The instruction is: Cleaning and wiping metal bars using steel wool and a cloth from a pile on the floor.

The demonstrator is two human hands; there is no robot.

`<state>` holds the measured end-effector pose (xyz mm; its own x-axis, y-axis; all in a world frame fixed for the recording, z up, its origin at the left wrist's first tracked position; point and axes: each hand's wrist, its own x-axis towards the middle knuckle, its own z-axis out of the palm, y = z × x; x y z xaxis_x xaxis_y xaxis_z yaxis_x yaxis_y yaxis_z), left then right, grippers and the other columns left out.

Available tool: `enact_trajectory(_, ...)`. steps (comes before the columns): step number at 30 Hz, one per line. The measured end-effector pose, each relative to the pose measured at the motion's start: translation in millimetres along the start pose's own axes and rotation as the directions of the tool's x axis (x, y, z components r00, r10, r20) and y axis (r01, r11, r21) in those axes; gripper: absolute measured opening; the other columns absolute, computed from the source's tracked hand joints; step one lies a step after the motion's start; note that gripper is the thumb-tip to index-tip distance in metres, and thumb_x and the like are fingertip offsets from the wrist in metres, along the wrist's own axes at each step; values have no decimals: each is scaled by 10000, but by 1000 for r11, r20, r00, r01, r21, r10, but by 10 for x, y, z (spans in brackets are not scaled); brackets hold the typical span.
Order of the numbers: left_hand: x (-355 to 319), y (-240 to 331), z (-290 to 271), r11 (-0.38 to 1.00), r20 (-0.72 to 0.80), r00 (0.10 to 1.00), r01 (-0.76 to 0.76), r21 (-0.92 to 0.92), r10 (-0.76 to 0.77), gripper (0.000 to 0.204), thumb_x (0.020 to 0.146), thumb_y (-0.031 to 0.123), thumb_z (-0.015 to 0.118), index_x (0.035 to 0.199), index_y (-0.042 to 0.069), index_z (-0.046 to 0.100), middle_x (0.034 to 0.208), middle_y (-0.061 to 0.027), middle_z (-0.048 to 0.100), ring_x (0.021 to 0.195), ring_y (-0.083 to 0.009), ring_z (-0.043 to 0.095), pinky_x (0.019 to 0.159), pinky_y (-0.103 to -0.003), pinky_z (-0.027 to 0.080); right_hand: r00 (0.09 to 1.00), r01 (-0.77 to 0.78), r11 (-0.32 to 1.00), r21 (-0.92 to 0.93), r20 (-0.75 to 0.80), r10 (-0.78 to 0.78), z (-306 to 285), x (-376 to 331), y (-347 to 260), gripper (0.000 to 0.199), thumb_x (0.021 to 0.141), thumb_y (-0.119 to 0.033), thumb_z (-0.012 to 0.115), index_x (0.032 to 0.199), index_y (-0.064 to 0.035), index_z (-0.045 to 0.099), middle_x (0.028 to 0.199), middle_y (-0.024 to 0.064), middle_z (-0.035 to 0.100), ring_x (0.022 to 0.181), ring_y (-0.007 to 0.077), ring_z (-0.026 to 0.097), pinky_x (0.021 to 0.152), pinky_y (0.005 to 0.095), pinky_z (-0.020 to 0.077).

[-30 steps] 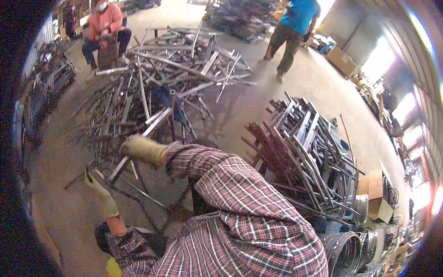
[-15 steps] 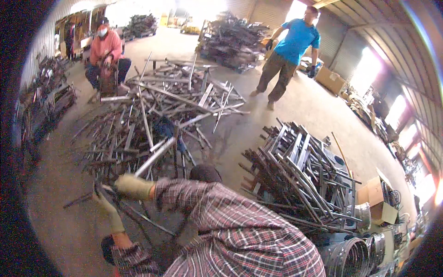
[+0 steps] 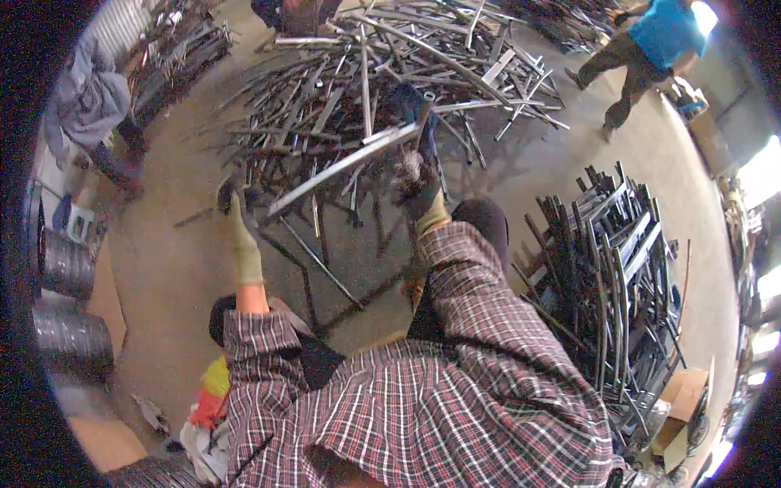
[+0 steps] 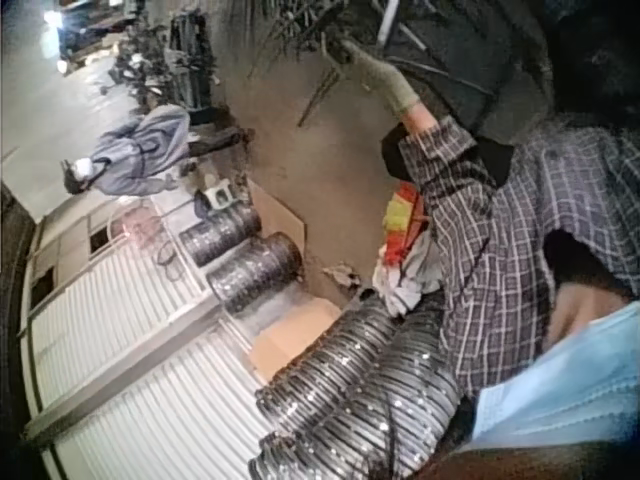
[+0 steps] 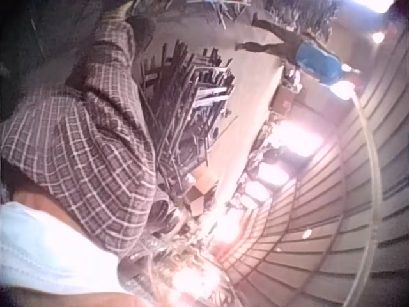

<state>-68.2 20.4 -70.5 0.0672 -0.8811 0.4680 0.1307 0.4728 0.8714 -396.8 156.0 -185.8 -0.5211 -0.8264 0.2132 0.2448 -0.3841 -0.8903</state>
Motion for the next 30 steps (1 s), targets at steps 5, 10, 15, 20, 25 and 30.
enact_trajectory(5,-190,356,-84,976,92,973,208,68,-213,181,948,93,500,1041,-8,618,697,-26,546,586,-89,504,545,-245,392,979,-45,526,849,143,-147,502,422,-131,583,992,-448,388,1411,-43,392,1389,100,485,1239,250,488,1061,380,392)
enact_trajectory(10,-326,409,10,967,173,954,254,-30,-245,225,987,129,433,940,-11,603,608,-22,496,491,-91,452,455,-251,353,961,187,582,791,-26,-275,516,857,-1,507,975,-397,442,1291,-1,469,1137,69,579,938,161,589,885,304,487)
enact_trajectory(15,-364,429,180,972,264,939,188,143,-221,220,989,109,389,983,-5,577,609,-46,472,504,-129,452,463,-274,388,980,-133,650,748,1,199,1165,324,128,579,955,-513,476,1161,19,580,1118,149,638,1027,273,603,969,375,464)
enact_trajectory(20,-375,428,-48,970,206,948,234,69,-243,185,887,-37,414,952,-50,587,661,-69,532,499,-117,479,444,-268,399,1000,-22,797,604,21,12,560,794,-227,354,953,-421,483,875,-84,557,752,57,545,723,217,569,713,401,540)
enact_trajectory(25,-340,477,165,957,228,938,218,192,-259,232,982,102,413,908,-17,598,623,-33,506,511,-96,484,453,-252,374,996,-46,724,688,-25,86,1096,358,-30,485,956,-501,463,1118,-61,588,1044,121,648,925,256,626,836,409,527)
enact_trajectory(30,-364,450,152,953,236,928,256,163,-290,248,988,178,426,935,-5,585,592,-34,483,488,-112,455,457,-260,356,922,-236,659,714,-50,385,1427,357,46,408,904,-419,617,1087,-54,614,926,51,662,819,191,648,717,361,541)
